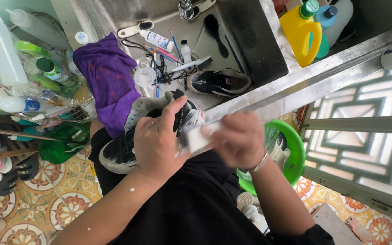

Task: Scrubbing and washing a pair of sneakers in a sink using a brush and soap.

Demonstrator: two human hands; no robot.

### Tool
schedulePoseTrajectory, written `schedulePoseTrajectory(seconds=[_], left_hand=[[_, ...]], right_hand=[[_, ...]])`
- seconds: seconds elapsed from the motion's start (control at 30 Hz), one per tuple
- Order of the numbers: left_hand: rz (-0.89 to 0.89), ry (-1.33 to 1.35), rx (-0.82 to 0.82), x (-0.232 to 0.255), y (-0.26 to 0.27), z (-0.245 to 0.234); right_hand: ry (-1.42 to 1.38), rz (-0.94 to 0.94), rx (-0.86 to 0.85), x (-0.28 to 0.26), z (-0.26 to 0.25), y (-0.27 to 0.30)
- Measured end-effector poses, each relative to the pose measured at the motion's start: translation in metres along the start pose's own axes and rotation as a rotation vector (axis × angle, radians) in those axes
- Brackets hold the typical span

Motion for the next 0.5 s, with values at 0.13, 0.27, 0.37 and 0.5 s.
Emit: schedulePoseTrajectory(seconds=[0.13,0.27,0.37,0.5], left_hand=[[0.028,-0.077,0.022,-0.002,0.007,0.006],[0.064,-0.097,0.077,0.0,0.005,0.001],[0.07,0.034,0.027,-0.001,0.007,-0.003],[0.064,-0.061,0.028,-0.004,0.008,-0.004]], right_hand=[[0.068,0.016,0.022,0.005,-0.001,0.001],[0.087,0.001,-0.009,-0.014,-0.002,-0.009],[0.05,0.003,-0.043,-0.001,0.005,0.001],[-0.012,0.012,-0.008,-0.014,0.002,-0.007]])
Point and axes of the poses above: each hand's wrist, its own y-axis away from the middle knuckle, its own z-axis out of the palm, x = y × z, the point moved 5 cm from there along -y, towards the middle knuckle
